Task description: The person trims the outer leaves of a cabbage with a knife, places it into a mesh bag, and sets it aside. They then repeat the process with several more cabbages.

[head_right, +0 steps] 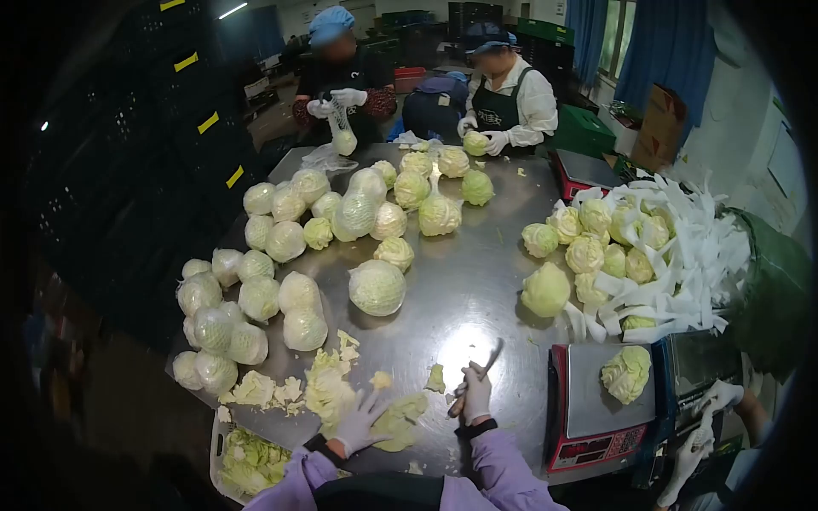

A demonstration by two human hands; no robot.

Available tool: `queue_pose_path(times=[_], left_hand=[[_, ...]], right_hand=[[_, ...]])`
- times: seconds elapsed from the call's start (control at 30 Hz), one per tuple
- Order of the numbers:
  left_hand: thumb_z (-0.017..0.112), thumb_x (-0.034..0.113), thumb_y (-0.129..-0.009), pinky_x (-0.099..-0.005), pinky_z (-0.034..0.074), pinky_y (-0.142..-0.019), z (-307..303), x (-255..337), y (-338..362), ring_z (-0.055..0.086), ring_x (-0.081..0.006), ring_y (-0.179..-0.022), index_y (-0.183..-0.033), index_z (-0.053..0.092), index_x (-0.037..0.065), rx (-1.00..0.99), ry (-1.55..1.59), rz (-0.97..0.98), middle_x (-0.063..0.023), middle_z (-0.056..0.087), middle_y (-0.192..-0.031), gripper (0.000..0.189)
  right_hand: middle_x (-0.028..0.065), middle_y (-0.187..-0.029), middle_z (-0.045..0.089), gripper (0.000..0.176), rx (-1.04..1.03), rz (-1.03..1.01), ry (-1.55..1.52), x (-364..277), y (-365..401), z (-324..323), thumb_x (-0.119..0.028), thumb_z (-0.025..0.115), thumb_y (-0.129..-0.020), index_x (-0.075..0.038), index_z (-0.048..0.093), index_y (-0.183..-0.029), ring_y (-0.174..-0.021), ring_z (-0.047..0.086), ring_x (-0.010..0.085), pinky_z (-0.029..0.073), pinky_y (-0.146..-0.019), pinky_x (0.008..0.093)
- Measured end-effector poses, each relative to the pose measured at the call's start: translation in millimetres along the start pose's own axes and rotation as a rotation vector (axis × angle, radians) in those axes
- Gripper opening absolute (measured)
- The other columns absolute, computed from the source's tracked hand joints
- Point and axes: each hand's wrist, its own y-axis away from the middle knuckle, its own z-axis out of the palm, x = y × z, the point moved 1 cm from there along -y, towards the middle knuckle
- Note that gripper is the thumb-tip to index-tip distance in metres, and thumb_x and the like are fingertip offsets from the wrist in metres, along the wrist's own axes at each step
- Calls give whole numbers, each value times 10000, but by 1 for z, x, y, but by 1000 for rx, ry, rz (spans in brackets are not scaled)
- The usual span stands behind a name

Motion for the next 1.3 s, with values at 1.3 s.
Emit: queue_pose_path(times=[1.3], left_hand=[[652, 81, -850, -350, 361, -1051, -59, -39, -48, 389, -203, -1261, -1434, 292, 106, 481, 1157, -131, -90, 406, -1331, 686]], right_hand=[[33, -892, 589, 499, -631, 269, 170, -11, 25, 107, -254, 496, -980, -39, 300, -1386, -606, 551, 71, 445, -482, 206]])
